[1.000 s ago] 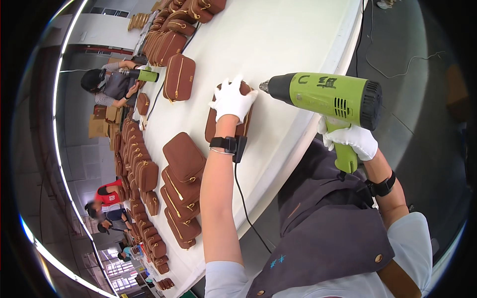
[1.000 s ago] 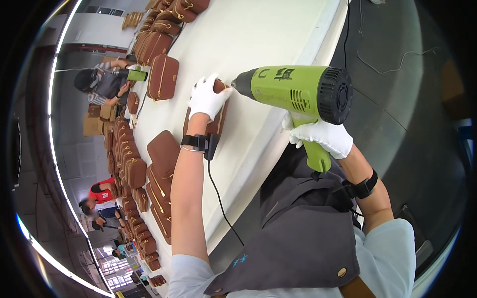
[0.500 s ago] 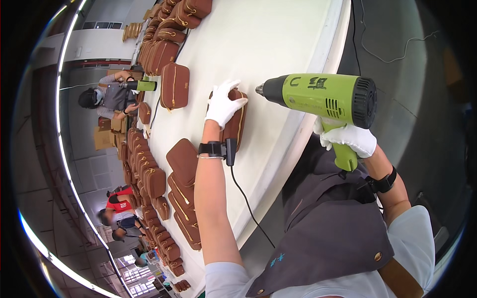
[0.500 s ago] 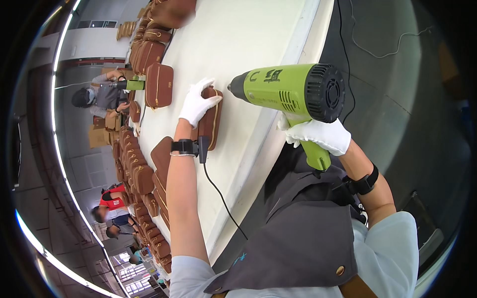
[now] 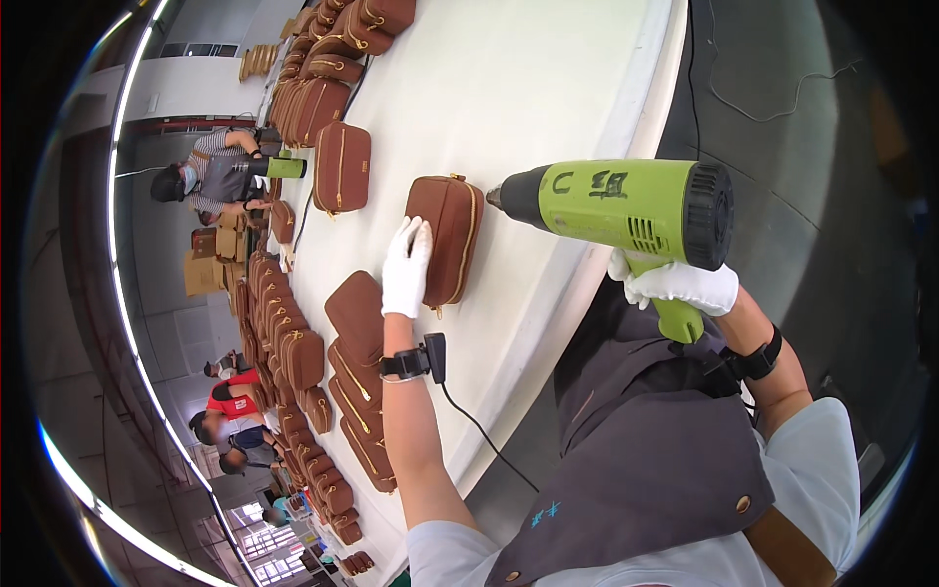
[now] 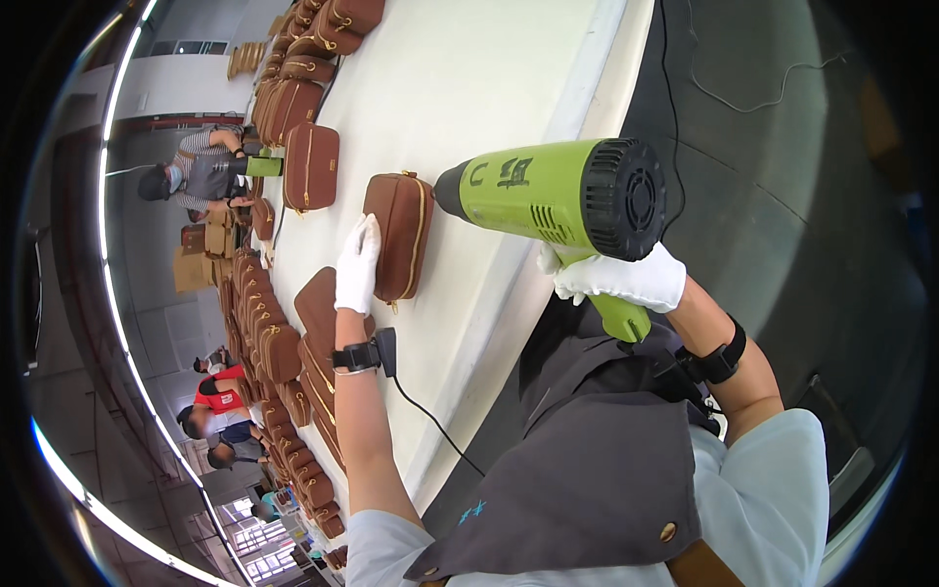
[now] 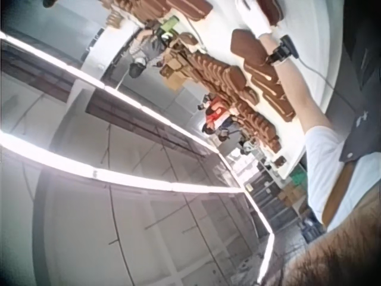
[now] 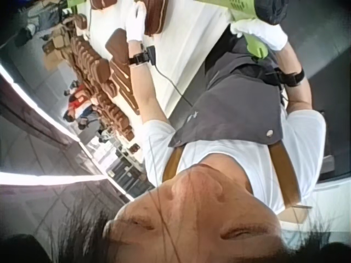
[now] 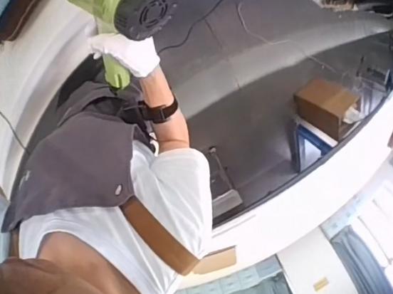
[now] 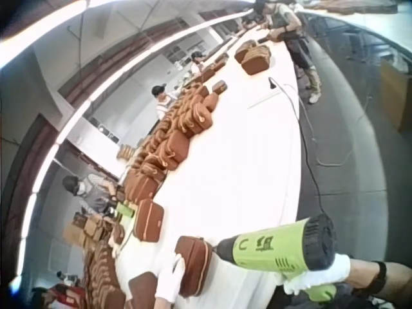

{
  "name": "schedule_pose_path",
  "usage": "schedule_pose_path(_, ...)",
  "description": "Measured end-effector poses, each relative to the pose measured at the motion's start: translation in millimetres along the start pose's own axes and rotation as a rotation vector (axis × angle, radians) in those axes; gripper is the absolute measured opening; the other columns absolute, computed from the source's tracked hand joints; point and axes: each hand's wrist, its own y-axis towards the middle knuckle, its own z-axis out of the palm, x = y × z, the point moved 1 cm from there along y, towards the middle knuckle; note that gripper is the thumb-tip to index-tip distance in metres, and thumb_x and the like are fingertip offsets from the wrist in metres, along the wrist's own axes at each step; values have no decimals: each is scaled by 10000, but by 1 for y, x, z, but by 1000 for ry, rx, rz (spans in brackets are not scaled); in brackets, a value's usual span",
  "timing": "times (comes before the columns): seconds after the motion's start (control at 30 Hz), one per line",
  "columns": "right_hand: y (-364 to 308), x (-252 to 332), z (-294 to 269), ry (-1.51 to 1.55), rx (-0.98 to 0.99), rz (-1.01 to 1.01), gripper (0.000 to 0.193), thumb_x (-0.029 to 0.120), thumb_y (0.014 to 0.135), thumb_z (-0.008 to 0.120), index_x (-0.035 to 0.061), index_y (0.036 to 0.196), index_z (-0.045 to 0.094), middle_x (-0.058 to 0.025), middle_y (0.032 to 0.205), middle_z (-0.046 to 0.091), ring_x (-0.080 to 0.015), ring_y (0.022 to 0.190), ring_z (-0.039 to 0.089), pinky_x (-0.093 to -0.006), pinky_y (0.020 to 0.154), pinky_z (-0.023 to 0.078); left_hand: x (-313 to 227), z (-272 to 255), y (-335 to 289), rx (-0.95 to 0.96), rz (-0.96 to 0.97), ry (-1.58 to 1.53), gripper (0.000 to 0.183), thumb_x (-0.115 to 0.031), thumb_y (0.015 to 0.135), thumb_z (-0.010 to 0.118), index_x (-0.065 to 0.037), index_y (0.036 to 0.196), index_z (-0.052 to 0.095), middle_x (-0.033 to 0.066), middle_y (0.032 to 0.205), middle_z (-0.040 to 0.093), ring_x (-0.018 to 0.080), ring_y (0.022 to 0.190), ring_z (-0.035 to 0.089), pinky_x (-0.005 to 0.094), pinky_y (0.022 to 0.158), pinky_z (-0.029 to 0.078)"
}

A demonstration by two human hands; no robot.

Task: The person uses a green heat gun to apply heat to the edges and seams of brown zippered pouches on a white table. They hold each pouch with a gloved hand, rotate it to treat different sides, and place it back on the table after heating.

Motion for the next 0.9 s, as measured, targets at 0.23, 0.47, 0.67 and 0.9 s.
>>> schedule_pose_path(0.23, -3, -11, 14, -64, 64, 78, 195, 17, 771, 672, 33, 963, 644, -20, 826, 635, -97, 673, 590, -250, 602, 505, -9, 17, -37, 33, 114, 284, 889, -334, 735, 808, -94, 1470, 368, 195, 1541, 301, 367, 1443, 233, 531, 1163, 157)
schedule_pose_path(0.47, -9, -40, 4, -104, 152, 27, 289, 79, 769, 781, 15, 1026, 665, -56, 850, 691, -102, 678, 627, -266, 603, 538, -24, -13, -63, 258, 131, 44, 828, 42, 658, 724, -87, 1428, 448, 161, 1540, 326, 323, 1450, 242, 416, 1180, 199)
schedule_pose_path(0.67, -19, -38, 2, -30, 288, 39, 338, 73, 790, 781, 27, 1097, 650, -54, 970, 685, -104, 778, 631, -268, 676, 544, 22, -12, -66, 9, -87, -296, 457, -58, 868, 658, -24, 1314, 565, 152, 1444, 471, 242, 1373, 395, 353, 1119, 330)
schedule_pose_path(0.9, -32, -41, 5, -159, 333, -13, 334, 91, 800, 773, 42, 1109, 658, -51, 995, 692, -139, 841, 644, -294, 770, 544, 18, 19, -88, -151, 141, 225, 713, -170, 750, 799, -63, 1380, 483, 185, 1492, 389, 358, 1418, 296, 416, 1145, 291)
